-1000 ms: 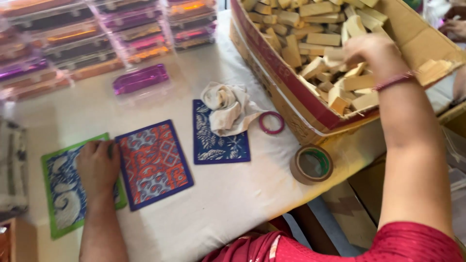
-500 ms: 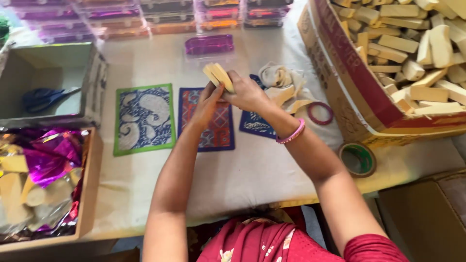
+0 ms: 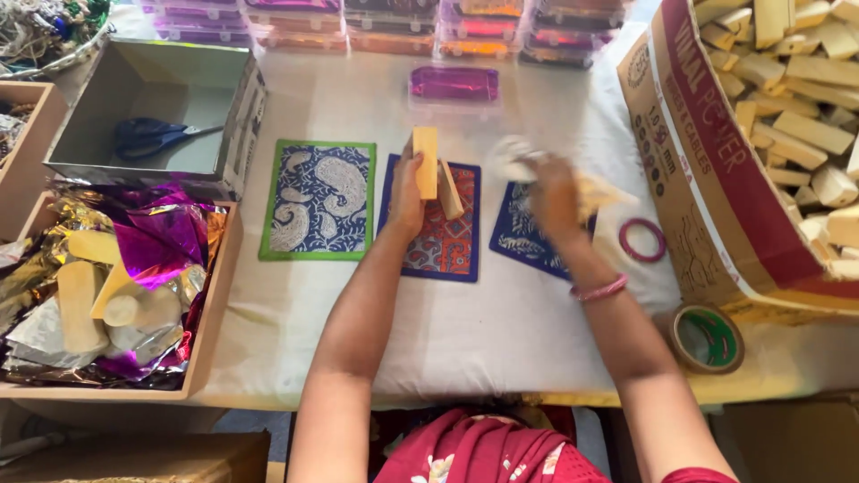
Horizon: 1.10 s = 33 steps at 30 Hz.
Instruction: The person is wrapping wooden blocks in decorative foil paper and cleaning other blocks with a white cloth.
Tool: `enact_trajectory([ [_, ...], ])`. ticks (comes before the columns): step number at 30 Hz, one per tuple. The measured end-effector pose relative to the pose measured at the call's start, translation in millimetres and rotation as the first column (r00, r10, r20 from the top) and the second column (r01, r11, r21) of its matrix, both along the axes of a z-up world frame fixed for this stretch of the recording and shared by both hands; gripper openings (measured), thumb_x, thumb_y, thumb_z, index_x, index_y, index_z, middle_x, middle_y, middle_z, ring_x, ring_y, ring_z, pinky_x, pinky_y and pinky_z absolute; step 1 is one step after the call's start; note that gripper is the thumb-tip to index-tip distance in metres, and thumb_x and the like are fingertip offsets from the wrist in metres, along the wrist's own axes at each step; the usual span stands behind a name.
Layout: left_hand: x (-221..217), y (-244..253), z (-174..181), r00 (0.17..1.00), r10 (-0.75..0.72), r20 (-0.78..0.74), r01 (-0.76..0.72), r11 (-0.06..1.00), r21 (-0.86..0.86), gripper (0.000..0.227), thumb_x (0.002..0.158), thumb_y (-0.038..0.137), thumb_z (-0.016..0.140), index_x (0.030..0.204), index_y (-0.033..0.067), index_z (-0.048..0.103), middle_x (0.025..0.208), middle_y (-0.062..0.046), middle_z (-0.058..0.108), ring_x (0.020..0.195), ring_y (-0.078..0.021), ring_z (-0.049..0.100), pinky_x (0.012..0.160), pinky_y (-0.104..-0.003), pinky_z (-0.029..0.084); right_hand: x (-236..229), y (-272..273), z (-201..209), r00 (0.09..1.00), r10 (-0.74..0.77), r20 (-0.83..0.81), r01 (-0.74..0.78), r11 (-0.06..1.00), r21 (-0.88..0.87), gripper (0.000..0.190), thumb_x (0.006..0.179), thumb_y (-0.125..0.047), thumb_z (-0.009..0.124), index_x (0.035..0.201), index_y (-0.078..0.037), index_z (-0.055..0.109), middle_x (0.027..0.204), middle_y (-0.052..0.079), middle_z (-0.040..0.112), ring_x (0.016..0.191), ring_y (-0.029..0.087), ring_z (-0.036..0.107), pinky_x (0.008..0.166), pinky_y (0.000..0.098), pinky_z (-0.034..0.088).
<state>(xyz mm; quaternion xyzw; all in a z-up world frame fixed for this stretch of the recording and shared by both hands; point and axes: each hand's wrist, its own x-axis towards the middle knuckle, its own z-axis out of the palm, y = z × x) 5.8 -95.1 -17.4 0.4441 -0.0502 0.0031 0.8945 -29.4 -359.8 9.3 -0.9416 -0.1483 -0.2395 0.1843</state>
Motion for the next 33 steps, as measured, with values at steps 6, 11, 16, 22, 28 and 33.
enact_trajectory([
  [6,-10,-4,-1,0.974,-0.169,-0.151,0.173,0.985,0.013,0.088,0.097,0.072,0.022,0.156,0.0080,0.037,0.146,-0.013,0.053,0.135,-0.0253,0.052,0.112,-0.042,0.046,-21,111,64,0.825,0.491,0.280,-0.451,0.870,-0.197,0.045,0.080,-0.010,0.070,0.124,-0.002,0.071,0.144,0.019,0.059,0.134,0.037,0.055,0.112,0.0511,0.039],
  [11,-1,-3,-22,0.994,-0.099,-0.039,0.103,0.987,0.121,0.092,0.094,0.076,0.014,0.158,0.0132,0.035,0.154,-0.006,0.049,0.145,-0.0199,0.045,0.121,-0.038,0.036,-6,123,39,0.838,0.445,0.314,-0.413,0.895,-0.166,0.041,0.084,-0.011,0.069,0.124,0.000,0.070,0.148,0.020,0.057,0.141,0.035,0.052,0.118,0.0519,0.039],
  [16,-2,-7,-20,0.982,-0.182,-0.048,0.181,0.983,-0.022,0.093,0.096,0.077,0.013,0.153,0.0107,0.044,0.145,-0.009,0.059,0.136,-0.0218,0.056,0.116,-0.039,0.042,8,109,44,0.910,0.287,0.301,-0.305,0.952,0.013,0.038,0.088,-0.008,0.066,0.124,0.004,0.070,0.141,0.021,0.062,0.137,0.039,0.056,0.116,0.0476,0.047],
  [22,-6,-6,-9,0.971,-0.191,-0.142,0.166,0.972,-0.169,0.092,0.096,0.076,0.013,0.147,0.0080,0.049,0.131,-0.012,0.065,0.119,-0.0237,0.064,0.097,-0.038,0.056,4,99,27,0.714,0.574,0.401,-0.507,0.819,-0.268,0.024,0.085,-0.012,0.068,0.107,-0.002,0.072,0.131,0.017,0.064,0.124,0.037,0.065,0.111,0.0540,0.048],
  [28,-27,-7,34,0.994,0.014,0.109,-0.042,0.967,0.252,0.069,0.092,0.025,0.068,0.153,0.0175,0.036,0.120,-0.013,0.061,0.103,-0.0181,0.067,0.084,-0.033,0.060,21,69,-3,0.770,0.469,0.432,-0.452,0.879,-0.150,0.034,0.091,-0.011,0.069,0.120,0.006,0.065,0.142,0.034,0.055,0.118,0.041,0.063,0.103,0.0508,0.052],
  [33,-5,-6,-13,0.994,-0.055,-0.092,0.060,0.997,0.051,0.040,0.099,0.018,0.056,0.138,0.0117,0.050,0.112,-0.009,0.069,0.083,-0.0142,0.069,0.062,-0.025,0.059,-5,99,49,0.795,0.473,0.379,-0.446,0.880,-0.161,0.044,0.086,-0.004,0.066,0.131,-0.005,0.070,0.139,0.019,0.064,0.120,0.035,0.065,0.104,0.0468,0.054],
])
